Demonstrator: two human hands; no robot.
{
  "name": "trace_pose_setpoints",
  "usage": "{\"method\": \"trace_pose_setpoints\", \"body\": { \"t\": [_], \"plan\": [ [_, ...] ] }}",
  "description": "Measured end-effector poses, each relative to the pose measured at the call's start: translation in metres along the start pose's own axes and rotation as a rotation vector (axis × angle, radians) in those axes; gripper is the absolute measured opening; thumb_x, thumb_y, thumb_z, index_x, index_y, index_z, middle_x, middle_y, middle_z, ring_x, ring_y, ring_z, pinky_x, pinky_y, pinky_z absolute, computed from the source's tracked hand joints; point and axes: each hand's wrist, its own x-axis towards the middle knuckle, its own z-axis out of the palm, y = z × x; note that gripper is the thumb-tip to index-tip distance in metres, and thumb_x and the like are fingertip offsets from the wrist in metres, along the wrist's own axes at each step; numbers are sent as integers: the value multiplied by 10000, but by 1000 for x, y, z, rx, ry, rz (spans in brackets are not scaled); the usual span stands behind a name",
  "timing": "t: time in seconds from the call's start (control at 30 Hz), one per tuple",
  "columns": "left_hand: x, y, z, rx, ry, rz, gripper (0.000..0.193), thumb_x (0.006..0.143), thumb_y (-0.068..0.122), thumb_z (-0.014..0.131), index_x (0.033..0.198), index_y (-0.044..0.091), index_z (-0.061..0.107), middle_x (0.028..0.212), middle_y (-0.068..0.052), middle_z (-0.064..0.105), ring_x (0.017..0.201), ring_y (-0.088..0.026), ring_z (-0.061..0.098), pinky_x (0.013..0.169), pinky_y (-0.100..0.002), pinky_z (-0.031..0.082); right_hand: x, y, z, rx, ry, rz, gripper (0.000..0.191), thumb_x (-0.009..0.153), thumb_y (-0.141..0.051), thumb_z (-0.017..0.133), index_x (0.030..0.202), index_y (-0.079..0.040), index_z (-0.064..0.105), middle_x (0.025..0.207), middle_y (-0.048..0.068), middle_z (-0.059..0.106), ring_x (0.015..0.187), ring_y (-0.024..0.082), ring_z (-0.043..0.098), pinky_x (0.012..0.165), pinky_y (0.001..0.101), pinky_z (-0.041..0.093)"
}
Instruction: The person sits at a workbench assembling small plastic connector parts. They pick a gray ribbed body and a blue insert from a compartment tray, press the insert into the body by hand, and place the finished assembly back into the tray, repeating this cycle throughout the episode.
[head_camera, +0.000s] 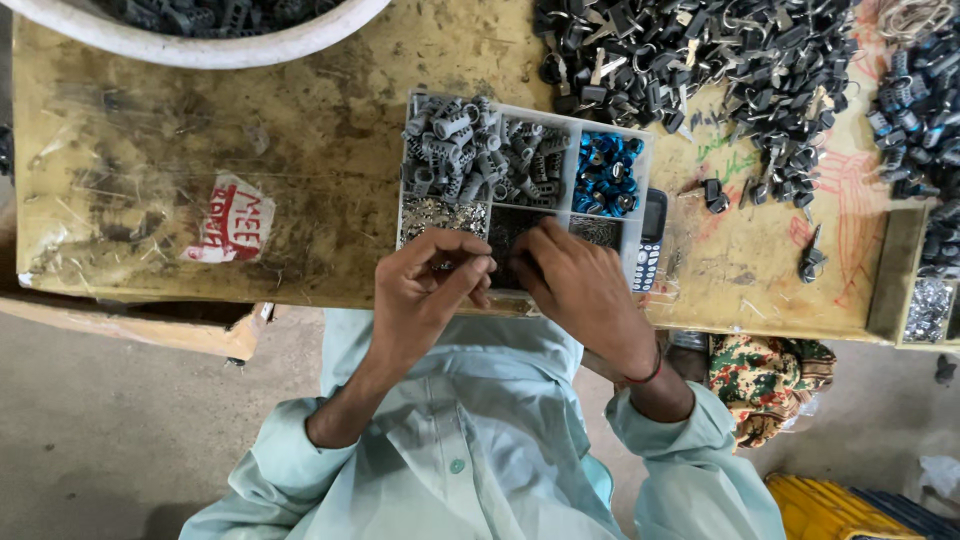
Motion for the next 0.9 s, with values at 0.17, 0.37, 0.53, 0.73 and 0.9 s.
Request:
{"method": "trace_pose_setpoints", "body": {
  "t": [0.17, 0.37, 0.53, 0.73, 0.9],
  "plan": [
    [1, 0, 2, 34, -30, 4, 129, 993, -20, 674, 1120, -40, 683, 1002, -87, 716, 853, -113, 710, 663, -276, 649, -4, 20, 5, 344, 157, 14, 112, 946, -56, 696, 1046, -26, 654, 943, 94, 673, 804, 245, 662, 689, 353, 516],
    [-2, 4, 16, 225, -51, 57, 142, 967, -2, 720, 1106, -22, 734, 946, -74, 760, 824, -101, 740, 674, -240, 641, -28, 28, 19, 1174, 54, 350, 136, 1052, -138, 633, 1042, -6, 664, 812, -16, 593, 688, 48, 518, 600, 231, 416],
    [1, 7, 26, 413, -19, 229, 141, 963, 0, 745, 1104, 9, 755, 932, -65, 768, 807, -94, 737, 677, -238, 600, -35, 15, 32, 1339, 75, 313, 175, 1086, -174, 585, 1092, -11, 649, 851, -16, 596, 706, 45, 494, 621, 214, 403],
    [-1, 17, 25, 447, -74, 346, 208, 983, -7, 719, 1182, 48, 749, 939, -71, 754, 776, -97, 732, 675, -234, 609, -31, 2, 29, 1259, 102, 228, 152, 1101, -156, 583, 1142, -12, 607, 948, 11, 598, 740, 54, 526, 650, 228, 441],
    [-7, 20, 27, 502, -15, 245, 147, 972, 17, 730, 1119, 25, 727, 885, -58, 748, 735, -91, 732, 633, -229, 590, -30, -8, 22, 204, 492, -151, 163, 1039, -107, 666, 1164, -65, 570, 1084, 82, 600, 964, 173, 613, 798, 309, 528]
  ]
}}
